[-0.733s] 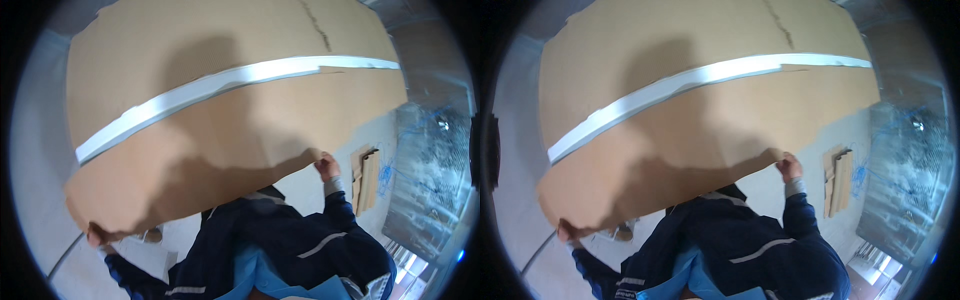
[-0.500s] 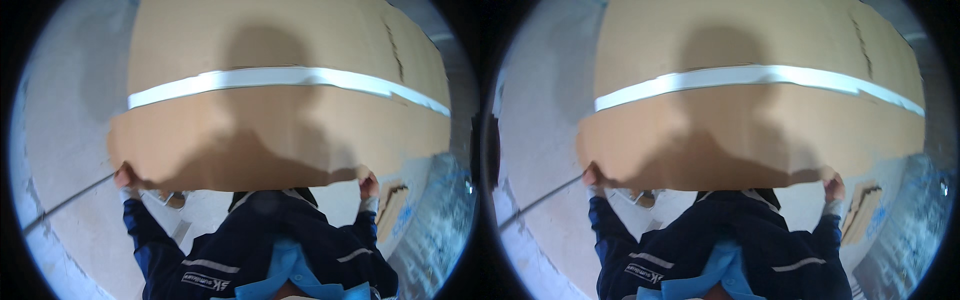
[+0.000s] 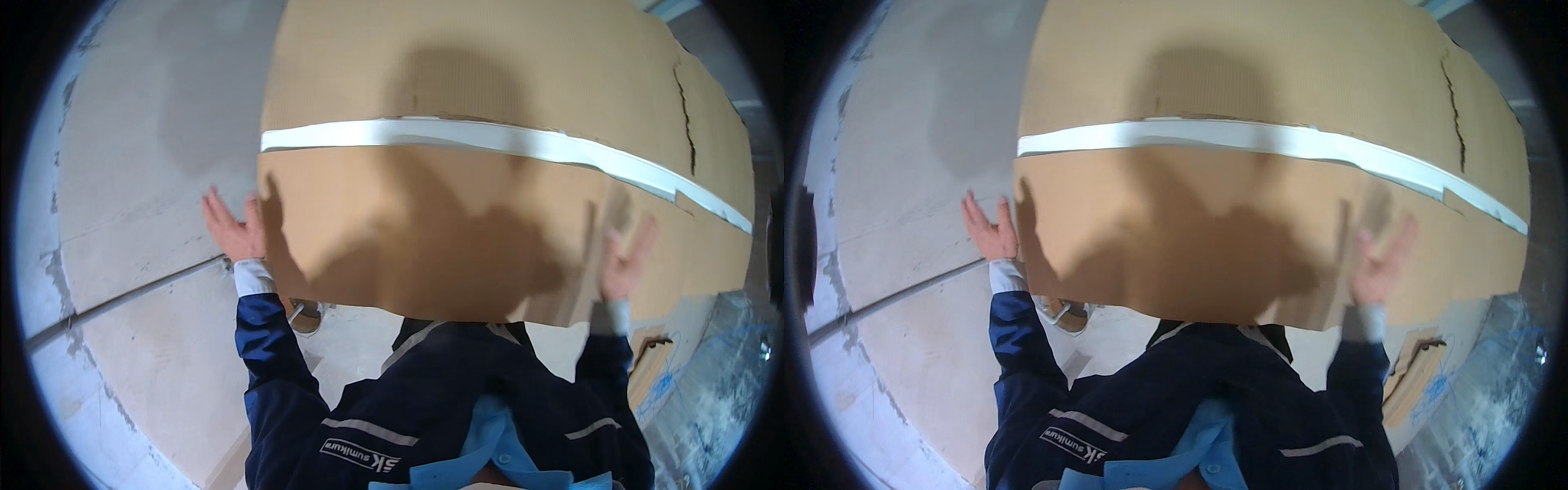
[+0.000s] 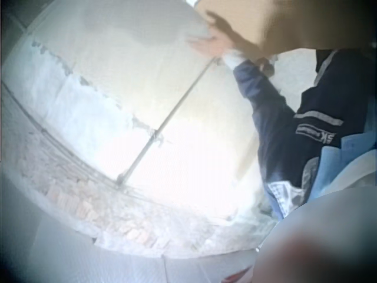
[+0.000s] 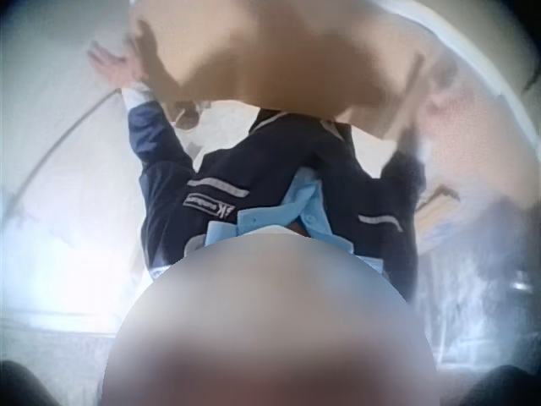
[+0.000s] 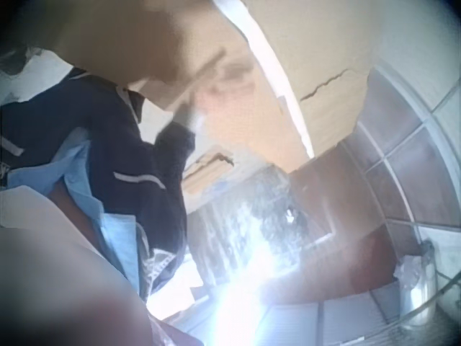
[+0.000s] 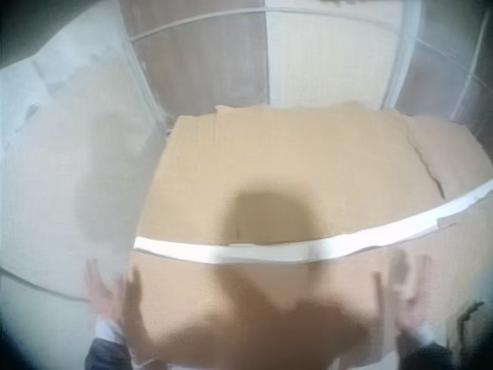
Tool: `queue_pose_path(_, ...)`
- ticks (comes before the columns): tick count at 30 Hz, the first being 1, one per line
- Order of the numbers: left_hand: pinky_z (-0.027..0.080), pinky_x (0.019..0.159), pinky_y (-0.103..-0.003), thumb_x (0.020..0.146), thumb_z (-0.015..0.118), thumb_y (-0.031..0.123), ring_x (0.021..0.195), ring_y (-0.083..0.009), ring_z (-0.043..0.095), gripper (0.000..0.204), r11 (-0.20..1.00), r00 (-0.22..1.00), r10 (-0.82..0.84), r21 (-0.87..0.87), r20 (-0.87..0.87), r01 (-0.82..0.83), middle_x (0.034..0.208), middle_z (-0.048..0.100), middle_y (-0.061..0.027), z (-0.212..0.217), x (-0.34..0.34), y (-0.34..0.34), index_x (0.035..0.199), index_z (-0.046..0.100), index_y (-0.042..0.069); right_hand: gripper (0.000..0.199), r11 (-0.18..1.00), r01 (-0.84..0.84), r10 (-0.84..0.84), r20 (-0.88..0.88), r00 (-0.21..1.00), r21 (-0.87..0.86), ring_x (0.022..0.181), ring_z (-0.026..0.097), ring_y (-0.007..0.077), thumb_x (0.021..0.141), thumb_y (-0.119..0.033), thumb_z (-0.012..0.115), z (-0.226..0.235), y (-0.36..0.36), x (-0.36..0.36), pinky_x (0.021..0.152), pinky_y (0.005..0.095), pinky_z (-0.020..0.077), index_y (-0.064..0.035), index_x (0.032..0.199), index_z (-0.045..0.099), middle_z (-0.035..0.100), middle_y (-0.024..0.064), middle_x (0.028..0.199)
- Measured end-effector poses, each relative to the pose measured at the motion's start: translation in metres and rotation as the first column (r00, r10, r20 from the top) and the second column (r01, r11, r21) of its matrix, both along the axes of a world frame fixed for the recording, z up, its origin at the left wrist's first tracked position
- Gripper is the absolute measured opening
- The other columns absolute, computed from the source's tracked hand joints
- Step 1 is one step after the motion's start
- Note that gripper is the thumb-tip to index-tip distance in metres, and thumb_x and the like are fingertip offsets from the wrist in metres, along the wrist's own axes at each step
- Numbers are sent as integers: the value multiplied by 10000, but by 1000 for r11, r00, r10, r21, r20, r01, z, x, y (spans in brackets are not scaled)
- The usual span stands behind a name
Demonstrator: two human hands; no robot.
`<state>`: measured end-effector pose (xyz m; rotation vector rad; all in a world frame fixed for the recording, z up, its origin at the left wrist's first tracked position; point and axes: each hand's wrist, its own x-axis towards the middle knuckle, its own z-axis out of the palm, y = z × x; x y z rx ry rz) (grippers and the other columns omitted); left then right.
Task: The person uses a green utility knife to cut a large piece of cardboard on the floor, then places the cut piece onto a curved wooden structure. They repeat the cutting and placement process with additional cardboard pieces, smoothing them onto the structure.
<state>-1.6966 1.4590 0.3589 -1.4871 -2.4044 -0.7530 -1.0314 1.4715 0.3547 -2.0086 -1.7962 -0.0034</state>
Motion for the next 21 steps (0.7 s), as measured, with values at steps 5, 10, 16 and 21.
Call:
queue_pose_path(5,66,1240,-643,862,679,660,1572,-417,147,983,718,799,-601,-434,9,544,1680,212,-245,-16,135,55,1606,340,115,850,922,-306,343,135,930,-237,1564,125,474,981,-552,581,-33,55,-105,1249,620,86,-109,1637,272,166,265,1689)
queue_pose_path(10,28,1236,-648,837,688,679,1588,-404,93,1036,605,817,-567,-620,105,499,1696,171,-232,-38,158,59,1612,314,104,871,892,-267,337,143,931,-366,1557,138,478,961,-608,580,-66,60,-105,1246,626,73,-129,1630,295,161,262,1690)
queue_pose_path(16,-2,1238,-643,816,690,711,1594,-390,65,1065,618,812,-569,-586,127,524,1703,165,-210,-47,150,57,1612,306,117,867,893,-316,370,121,921,-321,1560,147,462,947,-580,619,-68,59,-99,1252,615,77,-126,1620,317,182,257,1686)
queue_pose_path(21,10,1245,-627,815,685,716,1588,-411,75,1105,681,890,-447,-611,91,404,1701,161,-222,-52,125,54,1617,272,77,897,898,-310,355,98,930,-312,1556,172,455,888,-464,725,-61,64,-105,1259,600,103,-125,1616,325,199,254,1682)
